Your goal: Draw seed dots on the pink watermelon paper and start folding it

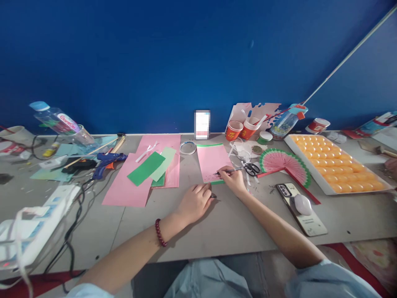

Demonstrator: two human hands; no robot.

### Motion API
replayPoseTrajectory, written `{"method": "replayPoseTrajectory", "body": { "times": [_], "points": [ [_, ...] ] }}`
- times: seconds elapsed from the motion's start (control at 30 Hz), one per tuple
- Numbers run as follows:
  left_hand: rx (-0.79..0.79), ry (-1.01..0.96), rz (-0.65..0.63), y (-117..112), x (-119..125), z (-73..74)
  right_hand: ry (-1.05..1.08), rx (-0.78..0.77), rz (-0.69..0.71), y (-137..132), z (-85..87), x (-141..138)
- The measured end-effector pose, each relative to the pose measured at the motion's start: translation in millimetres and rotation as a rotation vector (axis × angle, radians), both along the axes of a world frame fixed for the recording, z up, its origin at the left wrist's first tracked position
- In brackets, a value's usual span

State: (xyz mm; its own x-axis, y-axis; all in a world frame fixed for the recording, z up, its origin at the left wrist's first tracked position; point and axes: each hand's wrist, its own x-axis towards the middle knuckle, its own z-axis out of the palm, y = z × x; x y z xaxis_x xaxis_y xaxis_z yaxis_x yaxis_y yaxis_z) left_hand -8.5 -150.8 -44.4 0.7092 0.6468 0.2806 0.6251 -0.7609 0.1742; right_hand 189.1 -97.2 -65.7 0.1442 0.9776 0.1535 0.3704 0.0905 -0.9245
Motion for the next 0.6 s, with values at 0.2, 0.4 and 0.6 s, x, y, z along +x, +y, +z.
{"method": "replayPoseTrajectory", "body": {
  "times": [0.2,0.4,0.6],
  "points": [
    [-0.001,0.011,-0.005,0.6,-0.1,-0.2,-0.049,-0.014,-0.023,1.3,2.4,5.5],
    [0.0,0.005,-0.001,-0.1,0.6,2.5,-0.057,-0.025,-0.023,0.1,3.8,4.1],
    [-0.004,-0.016,-0.003,0.0,0.5,2.0,-0.067,-0.031,-0.027,0.2,4.1,4.0]
  ]
}}
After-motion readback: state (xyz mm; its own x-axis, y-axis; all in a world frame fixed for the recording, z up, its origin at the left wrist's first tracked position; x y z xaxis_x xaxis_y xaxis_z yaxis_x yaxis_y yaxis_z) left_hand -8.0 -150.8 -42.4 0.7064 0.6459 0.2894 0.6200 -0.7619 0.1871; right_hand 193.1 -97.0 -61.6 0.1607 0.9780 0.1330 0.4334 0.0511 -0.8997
